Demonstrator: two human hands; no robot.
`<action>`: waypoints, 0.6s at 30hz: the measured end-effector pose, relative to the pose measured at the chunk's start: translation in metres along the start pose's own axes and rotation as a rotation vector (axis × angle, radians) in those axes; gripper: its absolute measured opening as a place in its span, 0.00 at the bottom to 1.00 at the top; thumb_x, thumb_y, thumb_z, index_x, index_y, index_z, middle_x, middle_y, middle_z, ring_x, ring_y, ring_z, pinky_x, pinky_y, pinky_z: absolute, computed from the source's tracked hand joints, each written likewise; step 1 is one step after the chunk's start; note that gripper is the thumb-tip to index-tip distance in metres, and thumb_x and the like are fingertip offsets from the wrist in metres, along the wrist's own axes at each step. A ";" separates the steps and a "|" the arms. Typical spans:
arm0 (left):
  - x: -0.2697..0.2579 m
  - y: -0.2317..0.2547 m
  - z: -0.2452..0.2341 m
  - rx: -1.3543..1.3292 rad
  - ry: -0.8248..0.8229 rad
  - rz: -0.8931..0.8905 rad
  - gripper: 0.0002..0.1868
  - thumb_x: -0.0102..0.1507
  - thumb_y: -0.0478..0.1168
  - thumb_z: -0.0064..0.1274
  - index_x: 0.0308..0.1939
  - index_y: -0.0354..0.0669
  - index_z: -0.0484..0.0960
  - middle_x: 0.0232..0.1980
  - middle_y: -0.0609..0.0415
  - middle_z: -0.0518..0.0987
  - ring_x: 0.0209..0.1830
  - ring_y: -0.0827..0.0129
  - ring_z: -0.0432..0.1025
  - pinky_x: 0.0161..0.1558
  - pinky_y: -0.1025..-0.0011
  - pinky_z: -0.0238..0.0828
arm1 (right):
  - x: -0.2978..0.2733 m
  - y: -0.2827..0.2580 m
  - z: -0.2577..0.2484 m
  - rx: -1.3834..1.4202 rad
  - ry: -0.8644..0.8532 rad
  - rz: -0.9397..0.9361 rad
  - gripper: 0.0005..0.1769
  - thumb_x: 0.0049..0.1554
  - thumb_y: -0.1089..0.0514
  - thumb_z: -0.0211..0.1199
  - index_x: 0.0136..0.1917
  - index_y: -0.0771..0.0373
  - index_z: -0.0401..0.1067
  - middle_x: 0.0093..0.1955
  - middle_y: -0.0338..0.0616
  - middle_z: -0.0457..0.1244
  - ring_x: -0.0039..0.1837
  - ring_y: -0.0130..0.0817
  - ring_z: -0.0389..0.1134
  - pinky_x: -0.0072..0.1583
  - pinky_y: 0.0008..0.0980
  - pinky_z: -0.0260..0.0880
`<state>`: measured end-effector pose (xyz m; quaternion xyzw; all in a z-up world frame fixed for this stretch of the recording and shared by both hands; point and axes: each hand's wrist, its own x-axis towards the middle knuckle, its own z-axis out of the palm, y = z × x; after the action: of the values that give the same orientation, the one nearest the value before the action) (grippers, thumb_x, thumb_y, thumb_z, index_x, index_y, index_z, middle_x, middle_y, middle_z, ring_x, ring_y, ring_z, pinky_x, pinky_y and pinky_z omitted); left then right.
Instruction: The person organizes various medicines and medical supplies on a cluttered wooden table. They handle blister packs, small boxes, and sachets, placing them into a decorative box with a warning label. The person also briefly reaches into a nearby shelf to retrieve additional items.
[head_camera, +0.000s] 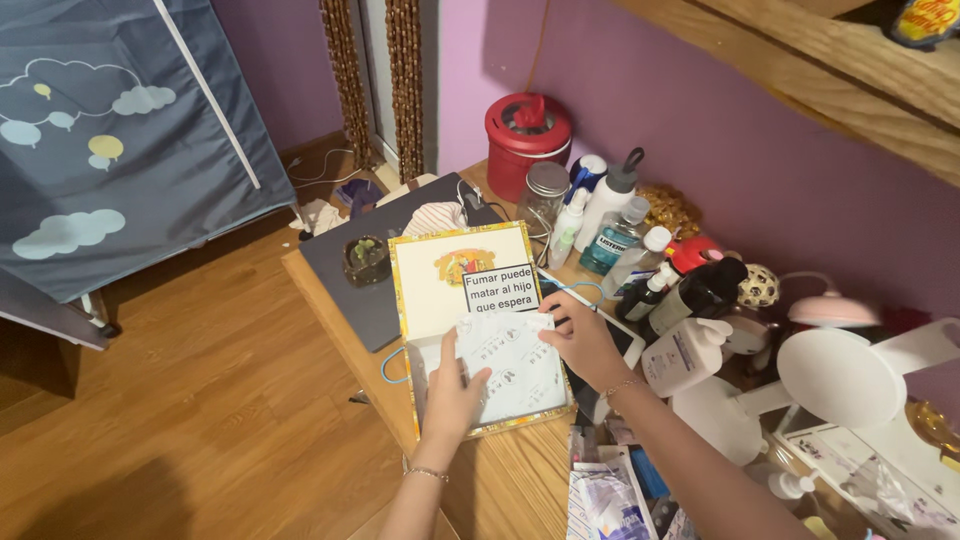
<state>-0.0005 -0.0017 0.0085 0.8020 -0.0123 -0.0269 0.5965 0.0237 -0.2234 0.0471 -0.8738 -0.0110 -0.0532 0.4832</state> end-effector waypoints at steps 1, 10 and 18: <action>0.001 0.003 -0.001 0.039 -0.034 -0.046 0.45 0.58 0.33 0.61 0.75 0.52 0.54 0.39 0.42 0.84 0.39 0.54 0.81 0.42 0.59 0.75 | 0.001 0.005 0.001 -0.007 0.008 -0.003 0.20 0.48 0.68 0.71 0.54 0.61 0.71 0.45 0.44 0.65 0.40 0.27 0.70 0.44 0.25 0.70; 0.017 0.011 -0.014 -0.090 -0.034 0.194 0.47 0.57 0.29 0.62 0.76 0.48 0.53 0.47 0.40 0.84 0.46 0.55 0.81 0.44 0.62 0.78 | 0.007 -0.009 -0.008 0.112 0.076 -0.122 0.20 0.51 0.70 0.68 0.58 0.64 0.74 0.49 0.39 0.65 0.45 0.26 0.68 0.44 0.25 0.69; 0.039 0.055 -0.065 -0.163 0.020 0.364 0.45 0.59 0.27 0.60 0.76 0.44 0.53 0.50 0.42 0.85 0.47 0.63 0.83 0.45 0.67 0.80 | 0.027 -0.069 -0.013 0.416 0.050 -0.128 0.25 0.55 0.70 0.67 0.66 0.66 0.68 0.53 0.42 0.67 0.53 0.23 0.70 0.56 0.22 0.73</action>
<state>0.0430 0.0426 0.0789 0.7360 -0.1488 0.0884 0.6545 0.0445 -0.1986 0.1148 -0.7513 -0.0651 -0.1020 0.6487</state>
